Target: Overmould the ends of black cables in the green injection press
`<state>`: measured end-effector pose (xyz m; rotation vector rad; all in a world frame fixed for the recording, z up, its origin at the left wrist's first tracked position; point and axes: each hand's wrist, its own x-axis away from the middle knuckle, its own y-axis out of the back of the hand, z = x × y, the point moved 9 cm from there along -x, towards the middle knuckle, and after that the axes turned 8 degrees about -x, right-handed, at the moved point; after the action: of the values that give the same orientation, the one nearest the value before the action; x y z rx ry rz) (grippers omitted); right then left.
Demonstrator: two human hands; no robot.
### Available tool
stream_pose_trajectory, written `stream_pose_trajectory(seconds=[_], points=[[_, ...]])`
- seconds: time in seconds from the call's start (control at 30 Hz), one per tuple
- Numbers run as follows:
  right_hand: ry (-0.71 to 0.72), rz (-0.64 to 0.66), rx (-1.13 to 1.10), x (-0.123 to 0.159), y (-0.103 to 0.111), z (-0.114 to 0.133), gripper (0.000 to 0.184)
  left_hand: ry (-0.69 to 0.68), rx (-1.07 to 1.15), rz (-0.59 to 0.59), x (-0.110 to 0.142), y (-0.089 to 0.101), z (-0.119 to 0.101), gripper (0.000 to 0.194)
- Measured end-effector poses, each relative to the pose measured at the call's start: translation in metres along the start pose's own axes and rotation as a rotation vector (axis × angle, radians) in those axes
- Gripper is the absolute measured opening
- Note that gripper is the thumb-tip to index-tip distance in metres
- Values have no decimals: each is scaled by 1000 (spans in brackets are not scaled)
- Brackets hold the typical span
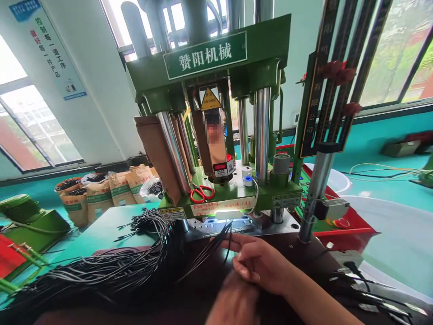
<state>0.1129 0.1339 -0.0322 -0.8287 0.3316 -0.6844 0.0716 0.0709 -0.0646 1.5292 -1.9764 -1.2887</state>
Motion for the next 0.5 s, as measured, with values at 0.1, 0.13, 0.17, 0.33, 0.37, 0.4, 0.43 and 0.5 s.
stream_pose_trajectory(seconds=[0.1, 0.13, 0.17, 0.33, 0.37, 0.4, 0.43, 0.5], points=[[14, 16, 150, 2, -5, 3, 52, 116, -181, 70, 4, 37, 38, 58], [34, 10, 285, 3, -5, 7, 54, 155, -203, 91, 8, 49, 48, 61], [63, -1, 474, 6, -6, 12, 54, 187, -214, 109, 12, 60, 55, 60], [-25, 56, 1505, 19, 2, 14, 55, 295, -288, 264, 23, 76, 66, 50], [-71, 69, 1576, 21, 7, 12, 59, 312, -300, 275, 22, 75, 66, 47], [-104, 76, 1613, 22, 11, 10, 62, 319, -301, 280, 20, 75, 64, 45], [-117, 80, 1632, 23, 13, 9, 63, 316, -290, 283, 16, 75, 61, 42], [-126, 95, 1645, 22, 15, 6, 62, 291, -245, 295, 9, 75, 55, 32]])
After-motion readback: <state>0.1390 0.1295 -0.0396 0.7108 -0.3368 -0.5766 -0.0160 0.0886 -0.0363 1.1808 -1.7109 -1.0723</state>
